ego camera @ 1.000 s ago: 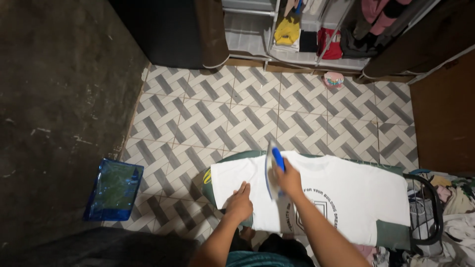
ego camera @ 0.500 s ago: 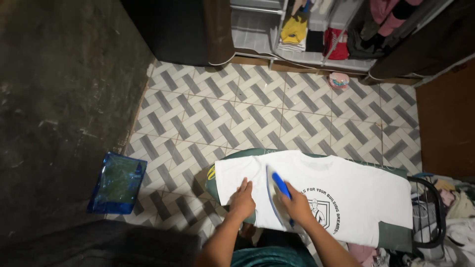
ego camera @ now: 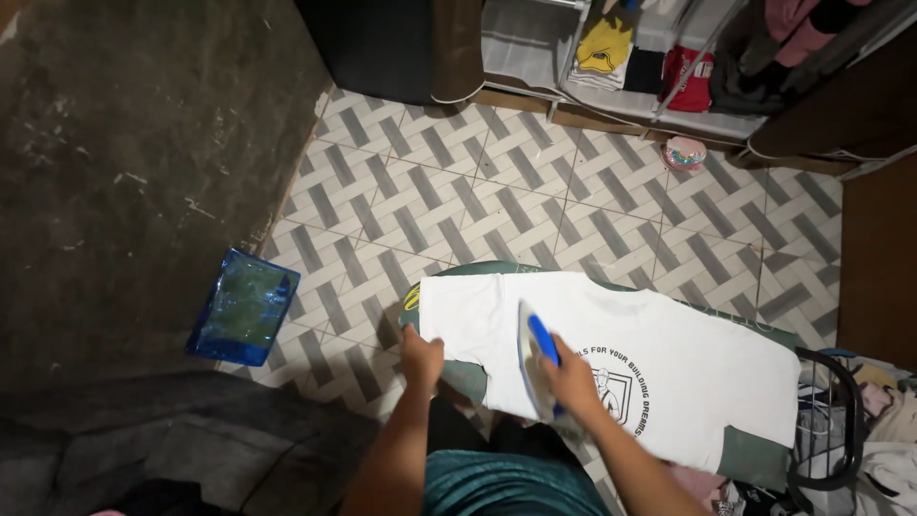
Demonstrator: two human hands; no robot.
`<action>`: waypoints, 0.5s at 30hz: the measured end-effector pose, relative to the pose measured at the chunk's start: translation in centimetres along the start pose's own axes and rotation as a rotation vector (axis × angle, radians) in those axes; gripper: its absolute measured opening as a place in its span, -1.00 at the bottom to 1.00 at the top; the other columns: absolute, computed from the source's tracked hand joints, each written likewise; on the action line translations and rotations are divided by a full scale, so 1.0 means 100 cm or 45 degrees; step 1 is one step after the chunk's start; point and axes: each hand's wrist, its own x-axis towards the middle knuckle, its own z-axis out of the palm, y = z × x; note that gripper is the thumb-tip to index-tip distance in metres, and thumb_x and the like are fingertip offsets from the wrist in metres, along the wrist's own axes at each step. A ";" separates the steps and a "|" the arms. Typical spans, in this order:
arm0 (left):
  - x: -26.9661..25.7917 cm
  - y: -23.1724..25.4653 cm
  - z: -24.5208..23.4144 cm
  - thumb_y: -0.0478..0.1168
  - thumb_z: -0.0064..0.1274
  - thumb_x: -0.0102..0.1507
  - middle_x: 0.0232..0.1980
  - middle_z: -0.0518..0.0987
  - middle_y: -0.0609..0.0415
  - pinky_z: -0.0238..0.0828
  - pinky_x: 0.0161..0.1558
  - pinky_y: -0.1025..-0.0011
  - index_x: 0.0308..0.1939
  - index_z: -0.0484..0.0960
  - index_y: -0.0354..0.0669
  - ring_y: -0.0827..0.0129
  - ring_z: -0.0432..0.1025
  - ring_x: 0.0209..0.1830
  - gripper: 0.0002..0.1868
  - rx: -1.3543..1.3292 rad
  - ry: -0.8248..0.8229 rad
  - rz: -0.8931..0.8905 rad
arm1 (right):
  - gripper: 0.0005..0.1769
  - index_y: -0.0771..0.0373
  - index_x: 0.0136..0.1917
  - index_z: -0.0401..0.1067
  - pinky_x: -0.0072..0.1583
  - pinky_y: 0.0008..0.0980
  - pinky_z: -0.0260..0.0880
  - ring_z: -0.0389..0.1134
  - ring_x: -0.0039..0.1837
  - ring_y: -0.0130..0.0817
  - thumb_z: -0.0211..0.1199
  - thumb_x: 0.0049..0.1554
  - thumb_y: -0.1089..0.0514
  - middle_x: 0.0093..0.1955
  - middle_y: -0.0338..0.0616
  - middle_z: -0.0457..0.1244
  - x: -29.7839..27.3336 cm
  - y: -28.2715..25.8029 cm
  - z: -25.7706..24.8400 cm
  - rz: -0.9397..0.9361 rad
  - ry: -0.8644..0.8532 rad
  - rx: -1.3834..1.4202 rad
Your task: Ironing a white t-shirt on an ironing board and putting it on a hanger.
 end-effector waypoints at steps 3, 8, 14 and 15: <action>0.025 -0.007 0.010 -0.27 0.33 0.07 0.09 0.55 -0.29 0.40 0.08 0.20 0.20 0.39 -0.48 -0.02 0.48 0.07 -0.31 -0.274 0.001 -0.092 | -0.28 0.16 0.48 0.26 -0.27 -0.23 0.43 0.40 -0.40 -0.20 0.23 0.08 0.00 -0.34 0.03 0.39 -0.023 0.016 0.020 0.071 0.083 0.142; 0.062 -0.043 0.026 -0.30 0.29 0.11 -0.22 0.64 -0.15 0.44 -0.17 0.29 -0.10 0.59 -0.57 0.21 0.51 -0.24 -0.61 -0.725 -0.265 -0.160 | -0.37 0.17 0.45 0.31 -0.26 -0.27 0.39 0.38 -0.41 -0.25 0.18 0.14 -0.02 -0.37 0.05 0.35 0.014 -0.036 0.037 0.042 0.232 0.133; 0.072 -0.009 -0.009 -0.23 0.23 0.21 -0.30 0.61 -0.03 0.26 -0.31 0.30 -0.15 0.65 -0.37 0.28 0.41 -0.38 -0.76 -0.885 -0.543 -0.339 | -0.39 0.17 0.46 0.31 -0.28 -0.23 0.36 0.35 -0.40 -0.24 0.14 0.15 0.04 -0.35 0.06 0.34 0.024 -0.069 0.045 0.117 0.319 0.347; 0.071 0.003 -0.019 -0.21 0.22 0.23 -0.30 0.60 -0.01 0.24 -0.33 0.29 -0.14 0.65 -0.33 0.29 0.40 -0.39 -0.77 -0.858 -0.606 -0.376 | -0.38 0.16 0.46 0.30 -0.28 -0.24 0.38 0.36 -0.40 -0.26 0.15 0.14 0.04 -0.34 0.04 0.34 0.018 -0.068 0.048 0.131 0.319 0.345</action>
